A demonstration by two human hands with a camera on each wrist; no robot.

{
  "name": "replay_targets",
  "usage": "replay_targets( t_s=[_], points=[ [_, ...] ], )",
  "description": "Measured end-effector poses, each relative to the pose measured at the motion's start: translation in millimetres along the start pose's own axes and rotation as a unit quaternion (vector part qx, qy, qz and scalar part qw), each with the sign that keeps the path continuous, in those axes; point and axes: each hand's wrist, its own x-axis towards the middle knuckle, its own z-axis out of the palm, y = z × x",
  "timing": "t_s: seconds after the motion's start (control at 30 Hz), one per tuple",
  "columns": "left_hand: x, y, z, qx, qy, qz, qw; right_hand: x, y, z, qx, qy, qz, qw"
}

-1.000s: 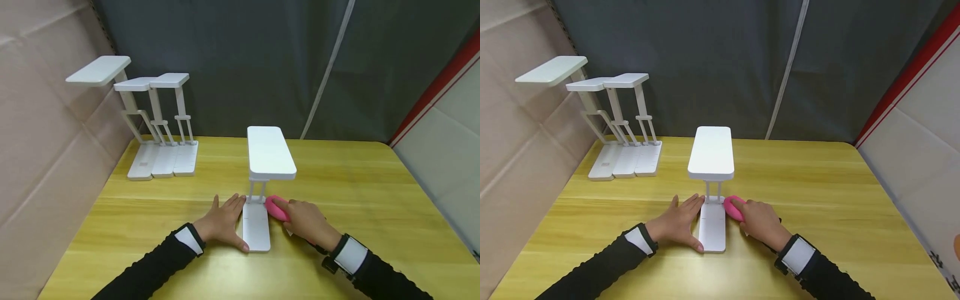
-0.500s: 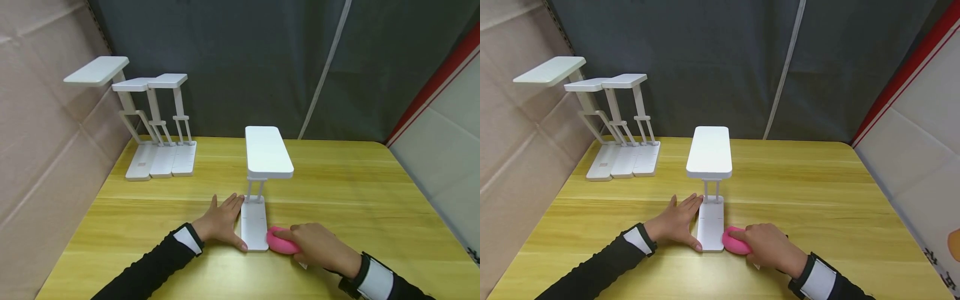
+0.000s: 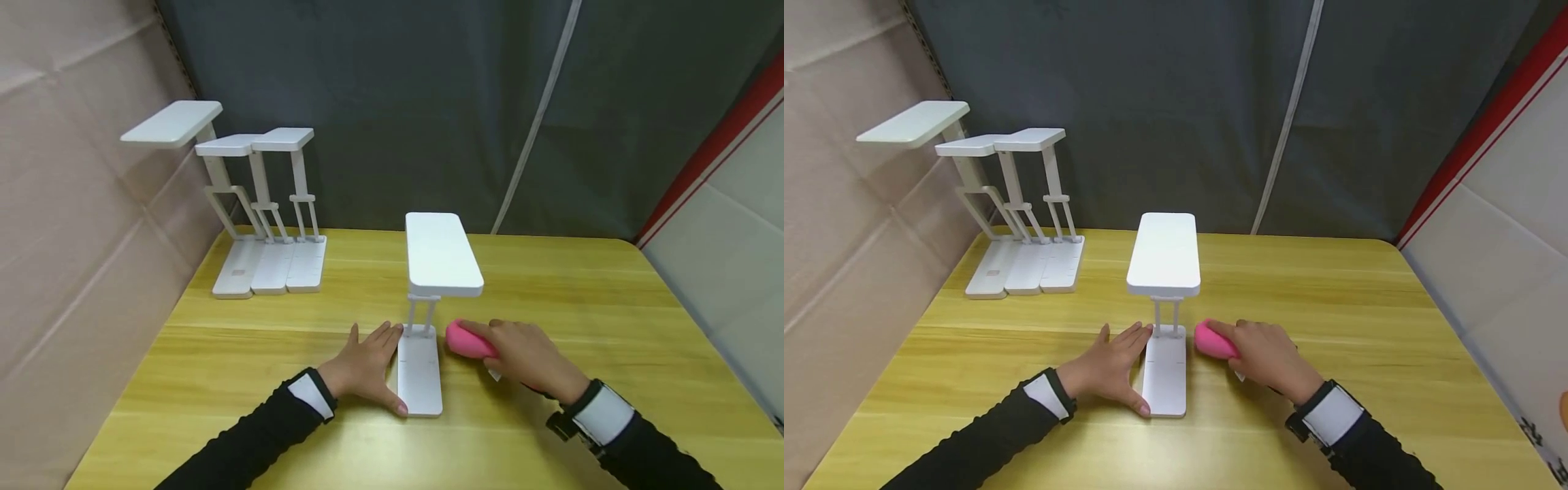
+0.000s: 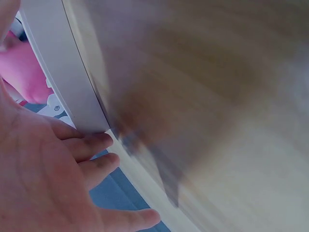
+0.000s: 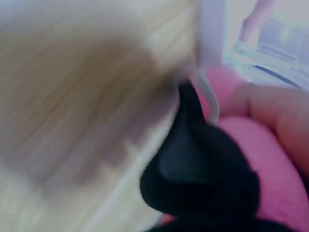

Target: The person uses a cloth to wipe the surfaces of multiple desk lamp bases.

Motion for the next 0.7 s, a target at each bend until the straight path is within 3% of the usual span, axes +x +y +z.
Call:
replay_targets(
  t_s=[0.13,0.3,0.47,0.7],
  points=[
    [0.6,0.4,3.9,0.001,0.003,0.004,1.0000,18.5,-1.3,14.5,-0.029,0.030,0.044,0.998],
    [0.5,1.2,5.2,-0.001,0.002,0.004,1.0000,25.2,-10.1,27.6,-0.003,0.034,0.050,0.998],
    [-0.7,-0.3,3.4,-0.004,-0.005,-0.004,1.0000,19.7,-13.8,31.6,0.038,0.032,0.037,0.998],
    [2.1,-2.0,2.8,0.000,-0.001,-0.001,1.0000,0.5,-16.0,26.0,0.072,-0.020,0.015,0.997]
  ],
)
